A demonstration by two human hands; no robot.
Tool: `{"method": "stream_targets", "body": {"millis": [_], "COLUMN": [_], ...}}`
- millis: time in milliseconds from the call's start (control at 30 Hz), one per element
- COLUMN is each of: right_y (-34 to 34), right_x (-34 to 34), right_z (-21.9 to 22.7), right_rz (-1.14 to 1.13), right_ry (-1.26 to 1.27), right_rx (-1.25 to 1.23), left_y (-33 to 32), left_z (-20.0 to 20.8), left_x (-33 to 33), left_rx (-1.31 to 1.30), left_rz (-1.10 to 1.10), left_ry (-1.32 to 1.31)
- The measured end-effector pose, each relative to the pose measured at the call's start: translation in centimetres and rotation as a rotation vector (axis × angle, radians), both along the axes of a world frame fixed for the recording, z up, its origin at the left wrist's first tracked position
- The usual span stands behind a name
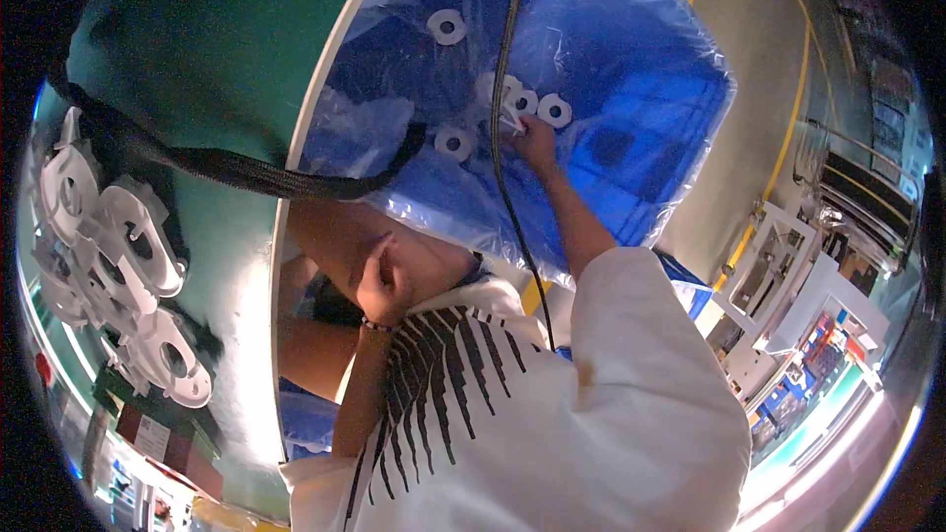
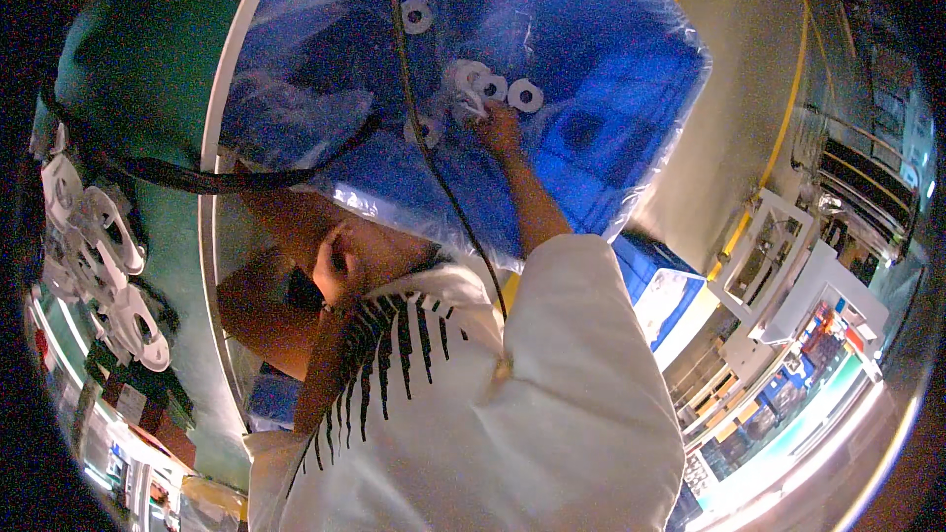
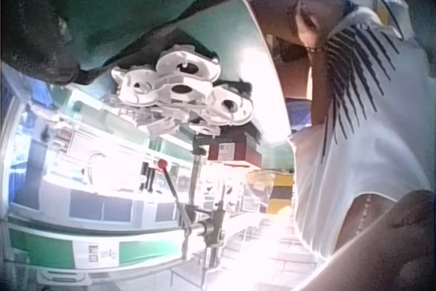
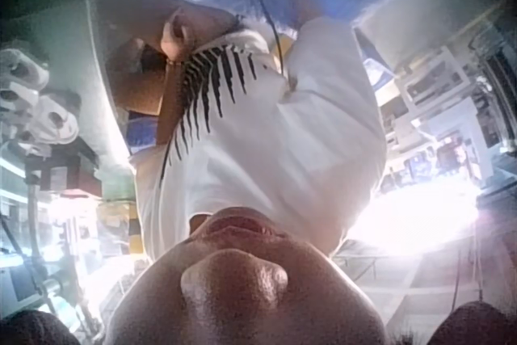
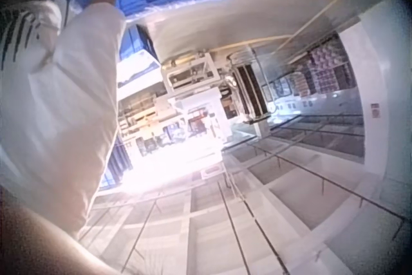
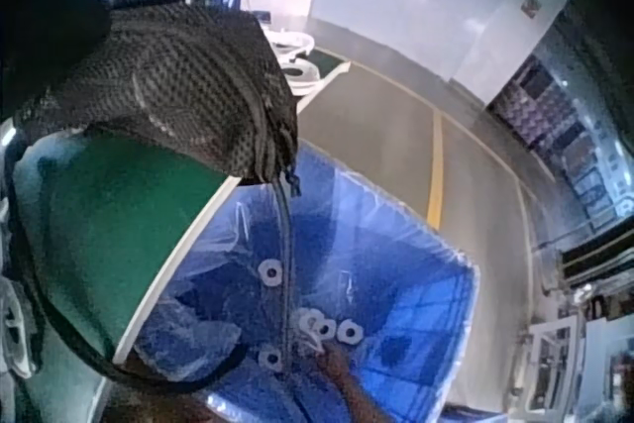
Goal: Using a manual press to insert metal pins into plastic parts.
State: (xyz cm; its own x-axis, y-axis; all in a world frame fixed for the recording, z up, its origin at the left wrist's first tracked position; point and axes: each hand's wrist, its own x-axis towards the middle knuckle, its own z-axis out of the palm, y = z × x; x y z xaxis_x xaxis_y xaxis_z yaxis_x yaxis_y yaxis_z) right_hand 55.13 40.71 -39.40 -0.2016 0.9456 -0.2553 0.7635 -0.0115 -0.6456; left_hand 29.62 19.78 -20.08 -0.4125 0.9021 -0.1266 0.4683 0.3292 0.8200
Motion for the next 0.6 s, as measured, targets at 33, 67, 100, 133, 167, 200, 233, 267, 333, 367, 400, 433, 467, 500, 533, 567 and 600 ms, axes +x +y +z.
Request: {"method": "stream_targets", "body": {"millis": [33, 67, 100, 133, 167, 200, 233, 267, 333, 367, 400, 433, 467, 500, 533, 567, 600], "right_y": [0.9, 2.0, 3.1, 4.2, 5.2, 6.1, 7.0, 8.5, 10.1, 10.0, 10.0, 9.9, 9.7, 9.4, 9.1, 8.6, 8.3], "right_x": [-0.2, -0.2, -1.1, -2.3, -3.1, -3.3, -3.4, -2.8, -2.8, -3.5, -4.1, -4.2, -3.5, -2.9, -2.3, -2.5, -2.6], "right_z": [0.1, 0.1, 0.8, 1.3, 1.8, 1.7, 1.7, 0.8, 0.2, 1.2, 1.7, 1.0, 0.2, -0.7, -1.6, -1.9, -2.1], "right_rz": [0.025, 0.05, 0.054, -0.024, -0.104, -0.104, -0.022, 0.098, 0.244, 0.321, 0.396, 0.4, 0.351, 0.301, 0.296, 0.274, 0.252], "right_ry": [0.024, 0.045, 0.05, 0.112, 0.171, 0.173, 0.049, -0.088, -0.212, -0.339, -0.467, -0.46, -0.365, -0.271, -0.275, -0.259, -0.244], "right_rx": [0.137, 0.277, 0.276, 0.24, 0.205, 0.206, 0.078, -0.057, -0.181, -0.139, -0.095, -0.094, -0.125, -0.159, -0.158, -0.148, -0.139], "left_y": [-0.1, 0.1, -0.1, -0.2, -0.3, -0.4, -0.4, -0.2, 0.1, 0.1, 0.1, 0.1, 0.3, 0.5, 0.7, 0.7, 0.7], "left_z": [-0.1, -0.1, 0.1, 0.1, 0.1, 0.0, -0.1, 0.1, 0.6, 0.6, 0.5, 0.4, 0.4, 0.3, 0.1, 0.0, -0.2], "left_x": [0.0, 0.0, -0.1, -0.2, -0.3, -0.3, -0.4, -0.3, -0.2, -0.2, -0.1, -0.1, -0.1, 0.0, 0.1, 0.2, 0.3], "left_rx": [0.009, 0.014, -0.028, -0.071, -0.071, -0.055, -0.039, -0.034, -0.097, -0.099, -0.069, -0.039, -0.034, -0.009, 0.017, 0.014, 0.046], "left_rz": [0.008, 0.009, 0.011, 0.014, 0.016, 0.003, -0.011, -0.012, -0.046, -0.04, -0.022, -0.005, -0.008, -0.015, -0.023, -0.021, 0.009], "left_ry": [0.008, 0.007, -0.036, -0.079, -0.077, -0.051, -0.025, -0.024, 0.042, 0.051, 0.057, 0.062, 0.061, 0.056, 0.049, 0.052, 0.055]}}
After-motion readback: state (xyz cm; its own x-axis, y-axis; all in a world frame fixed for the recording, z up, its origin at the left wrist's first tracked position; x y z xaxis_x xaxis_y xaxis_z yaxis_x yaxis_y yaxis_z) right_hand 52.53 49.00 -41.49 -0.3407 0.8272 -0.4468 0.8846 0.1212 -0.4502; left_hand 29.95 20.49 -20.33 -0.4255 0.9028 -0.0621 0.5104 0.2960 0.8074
